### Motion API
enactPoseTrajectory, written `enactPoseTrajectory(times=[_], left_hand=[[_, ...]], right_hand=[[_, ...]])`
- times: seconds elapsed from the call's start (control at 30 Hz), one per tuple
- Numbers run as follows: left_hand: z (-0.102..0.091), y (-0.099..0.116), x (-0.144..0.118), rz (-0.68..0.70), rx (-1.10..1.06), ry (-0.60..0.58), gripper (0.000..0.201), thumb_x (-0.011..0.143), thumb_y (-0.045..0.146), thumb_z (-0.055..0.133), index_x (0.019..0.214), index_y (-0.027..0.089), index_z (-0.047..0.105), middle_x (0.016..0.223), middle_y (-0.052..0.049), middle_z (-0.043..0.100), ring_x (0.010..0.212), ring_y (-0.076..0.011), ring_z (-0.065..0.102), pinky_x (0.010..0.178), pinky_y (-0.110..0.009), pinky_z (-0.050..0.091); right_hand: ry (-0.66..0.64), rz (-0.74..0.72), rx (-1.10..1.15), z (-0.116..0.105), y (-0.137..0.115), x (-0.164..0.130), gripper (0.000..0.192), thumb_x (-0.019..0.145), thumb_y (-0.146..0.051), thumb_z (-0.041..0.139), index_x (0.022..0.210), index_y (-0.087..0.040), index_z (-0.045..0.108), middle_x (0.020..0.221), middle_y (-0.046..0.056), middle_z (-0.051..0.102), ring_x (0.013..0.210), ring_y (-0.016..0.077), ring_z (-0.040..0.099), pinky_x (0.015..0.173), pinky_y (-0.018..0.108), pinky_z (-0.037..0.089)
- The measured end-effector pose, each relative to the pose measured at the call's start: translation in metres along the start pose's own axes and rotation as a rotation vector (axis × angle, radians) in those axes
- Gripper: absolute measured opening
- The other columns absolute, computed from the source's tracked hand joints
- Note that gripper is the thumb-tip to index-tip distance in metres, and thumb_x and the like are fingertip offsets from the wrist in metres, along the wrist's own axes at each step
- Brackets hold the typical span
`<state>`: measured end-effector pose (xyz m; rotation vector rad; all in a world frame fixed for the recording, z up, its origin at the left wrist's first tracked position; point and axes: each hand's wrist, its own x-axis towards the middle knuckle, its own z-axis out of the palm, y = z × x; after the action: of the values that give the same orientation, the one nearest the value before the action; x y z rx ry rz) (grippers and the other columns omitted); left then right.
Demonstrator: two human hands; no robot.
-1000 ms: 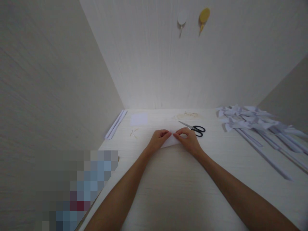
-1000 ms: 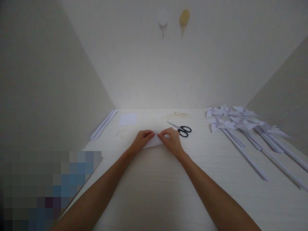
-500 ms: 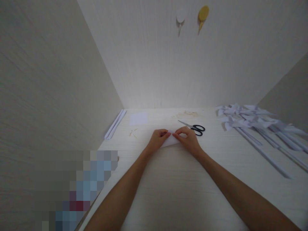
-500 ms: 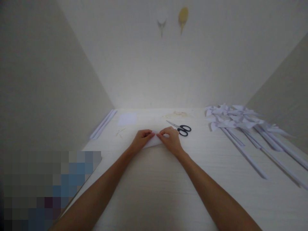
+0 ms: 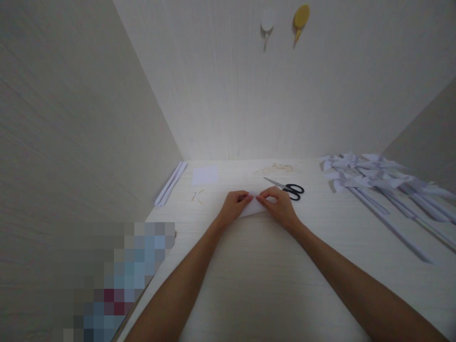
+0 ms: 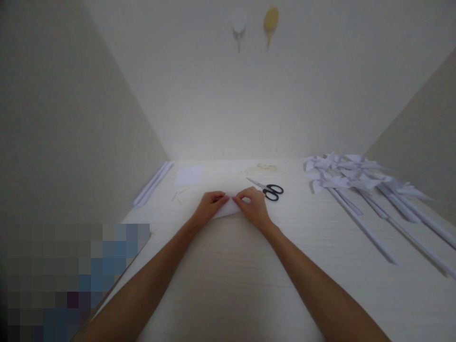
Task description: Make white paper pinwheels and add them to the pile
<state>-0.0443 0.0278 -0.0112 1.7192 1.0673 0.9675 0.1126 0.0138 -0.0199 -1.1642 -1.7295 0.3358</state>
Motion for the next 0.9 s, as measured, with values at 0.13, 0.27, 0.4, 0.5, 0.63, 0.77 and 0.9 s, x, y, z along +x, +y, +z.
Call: enactPoseTrajectory(times=[0.13,0.27,0.4,0.5,0.63,0.77,0.9], left_hand=[[0.000,0.000,0.000,0.002,-0.011,-0.001,0.027,0.068,0.036,0.051,0.056,0.012,0.054,0.049,0.004,0.043,0.048,-0.0067,0.036,0.045,-0.020,0.026],[0.000,0.000,0.000,-0.005,-0.006,0.002,0.027,0.068,0.036,0.051,0.054,0.012,0.054,0.048,0.004,0.042,0.048,-0.0066,0.035,0.045,-0.020,0.026],[0.001,0.002,0.000,0.005,0.003,0.040,0.027,0.067,0.036,0.052,0.054,0.013,0.054,0.048,0.004,0.043,0.048,-0.0071,0.036,0.045,-0.020,0.026],[0.002,0.005,0.000,0.017,-0.006,0.139,0.026,0.068,0.036,0.051,0.056,0.013,0.054,0.050,0.003,0.044,0.049,-0.0073,0.037,0.045,-0.020,0.027],[0.006,0.010,0.000,0.000,-0.061,0.334,0.026,0.070,0.035,0.049,0.055,0.014,0.052,0.048,0.004,0.043,0.047,-0.0070,0.035,0.044,-0.020,0.026],[0.016,0.014,-0.001,-0.001,-0.169,0.383,0.025,0.070,0.036,0.049,0.059,0.014,0.053,0.051,0.003,0.047,0.049,-0.0074,0.038,0.045,-0.019,0.029],[0.030,0.016,-0.003,0.001,-0.207,0.409,0.023,0.070,0.035,0.050,0.061,0.014,0.055,0.053,0.003,0.049,0.052,-0.0082,0.041,0.049,-0.020,0.033]], right_hand=[[0.003,0.005,0.010,0.000,-0.001,0.000,0.014,0.069,-0.026,0.058,0.056,-0.020,0.059,0.064,0.003,0.064,0.066,0.0184,0.057,0.066,0.033,0.043],[0.007,0.001,0.005,0.001,-0.001,0.000,0.014,0.068,-0.024,0.058,0.055,-0.020,0.058,0.063,0.003,0.063,0.065,0.0180,0.057,0.065,0.033,0.043],[0.031,-0.012,0.025,0.000,-0.002,-0.001,0.013,0.068,-0.026,0.059,0.056,-0.020,0.058,0.063,0.003,0.063,0.066,0.0180,0.057,0.067,0.035,0.044],[0.202,0.048,0.123,0.001,-0.004,0.000,0.012,0.067,-0.030,0.061,0.074,-0.020,0.061,0.081,0.005,0.065,0.080,0.0194,0.058,0.077,0.038,0.043],[0.348,0.303,0.520,0.014,-0.011,0.000,0.044,0.063,-0.034,0.063,0.103,-0.019,0.051,0.108,0.012,0.058,0.094,0.0203,0.056,0.076,0.037,0.045],[0.158,0.496,0.863,0.031,-0.019,-0.003,0.040,0.060,-0.032,0.065,0.096,-0.017,0.053,0.095,0.010,0.064,0.080,0.0182,0.061,0.068,0.032,0.049],[0.172,0.631,0.973,0.033,-0.026,-0.004,0.025,0.056,-0.027,0.068,0.075,-0.015,0.059,0.075,0.006,0.067,0.068,0.0181,0.062,0.058,0.030,0.049]])
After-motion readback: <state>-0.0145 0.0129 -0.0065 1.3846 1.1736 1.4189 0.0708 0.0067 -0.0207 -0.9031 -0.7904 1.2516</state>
